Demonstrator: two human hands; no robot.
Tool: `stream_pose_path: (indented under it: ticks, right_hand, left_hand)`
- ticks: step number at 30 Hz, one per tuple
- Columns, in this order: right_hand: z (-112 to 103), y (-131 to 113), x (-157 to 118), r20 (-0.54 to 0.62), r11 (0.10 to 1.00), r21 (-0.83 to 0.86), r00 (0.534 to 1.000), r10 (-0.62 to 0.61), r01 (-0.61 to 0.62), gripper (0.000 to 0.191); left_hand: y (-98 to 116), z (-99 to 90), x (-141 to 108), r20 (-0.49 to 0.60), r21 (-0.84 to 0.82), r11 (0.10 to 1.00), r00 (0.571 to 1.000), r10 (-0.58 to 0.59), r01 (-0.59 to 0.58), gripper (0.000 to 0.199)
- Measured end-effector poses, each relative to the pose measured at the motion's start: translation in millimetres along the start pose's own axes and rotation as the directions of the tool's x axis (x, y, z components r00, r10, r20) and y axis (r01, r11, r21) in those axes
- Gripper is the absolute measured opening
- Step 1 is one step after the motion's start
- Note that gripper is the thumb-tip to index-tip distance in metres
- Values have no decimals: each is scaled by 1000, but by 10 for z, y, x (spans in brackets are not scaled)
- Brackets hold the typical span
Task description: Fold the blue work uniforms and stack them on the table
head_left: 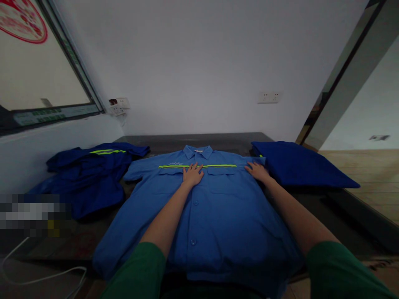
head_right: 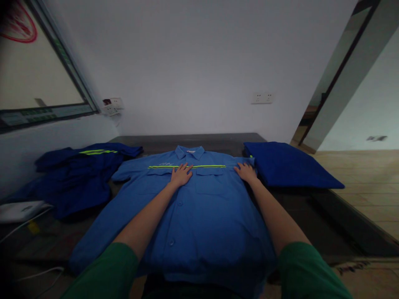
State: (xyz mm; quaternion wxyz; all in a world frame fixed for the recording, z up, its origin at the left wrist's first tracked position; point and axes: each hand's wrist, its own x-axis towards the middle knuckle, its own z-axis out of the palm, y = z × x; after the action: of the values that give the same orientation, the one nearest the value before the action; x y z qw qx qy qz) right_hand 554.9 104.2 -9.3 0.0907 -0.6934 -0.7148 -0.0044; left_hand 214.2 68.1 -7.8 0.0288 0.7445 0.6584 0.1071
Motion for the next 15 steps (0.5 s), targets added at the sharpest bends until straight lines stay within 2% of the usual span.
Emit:
stream_pose_path:
  ticks: [3,5,9,12,15]
  right_hand:
    - [59,178,21,107,995,21,989,98,-101,64]
    - [44,255,66,129,993,56,987,94,-102,64]
    - [19,311,164,55,992,94,996,76,-81,53]
    - [85,301,146,-17,992,87,996,90,-88,50]
    - [166,268,79,-55,994,72,995,83,-79,55]
  left_hand:
    - [-32,-14,1,13,10,1000,1000,-23,23,53]
    - [-42,-21,-2,23,10,1000,999,-26,25,54]
    - [-33,-23,-14,14,3,1000,999,-29,29,54]
    - [-18,-12,-22,2,7,999,999,-35,35,54]
    - [-10,0,-27,-10,6,999,999,-44,44,54]
